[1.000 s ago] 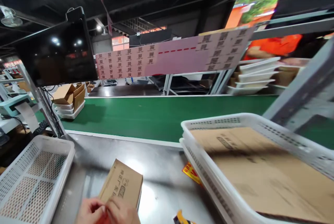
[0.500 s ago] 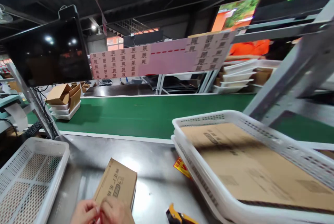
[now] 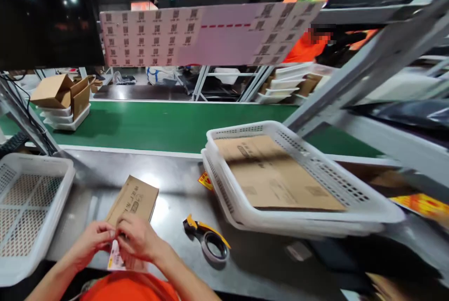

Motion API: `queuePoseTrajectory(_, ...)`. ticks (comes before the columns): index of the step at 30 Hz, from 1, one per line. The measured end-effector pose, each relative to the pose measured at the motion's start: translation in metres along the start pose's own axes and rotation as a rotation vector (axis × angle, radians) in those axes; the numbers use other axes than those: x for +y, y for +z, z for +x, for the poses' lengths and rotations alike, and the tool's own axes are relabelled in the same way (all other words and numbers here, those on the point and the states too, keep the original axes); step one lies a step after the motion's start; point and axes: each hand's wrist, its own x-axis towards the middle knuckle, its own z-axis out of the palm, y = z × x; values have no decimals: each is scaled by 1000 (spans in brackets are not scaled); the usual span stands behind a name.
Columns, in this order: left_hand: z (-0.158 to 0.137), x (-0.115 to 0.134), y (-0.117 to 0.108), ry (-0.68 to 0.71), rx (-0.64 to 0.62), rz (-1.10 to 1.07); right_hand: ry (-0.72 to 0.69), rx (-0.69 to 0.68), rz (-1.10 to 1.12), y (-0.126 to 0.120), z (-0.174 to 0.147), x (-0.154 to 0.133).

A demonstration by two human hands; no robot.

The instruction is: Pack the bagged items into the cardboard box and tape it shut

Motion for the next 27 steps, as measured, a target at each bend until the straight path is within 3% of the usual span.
queuePoseTrajectory(13, -20, -13, 1, 13, -27, -98, -17, 87, -90, 12, -11, -14)
queuePoseTrajectory(27, -13, -18, 14, -92, 41, -197, -32, 107, -375, 15, -25, -26)
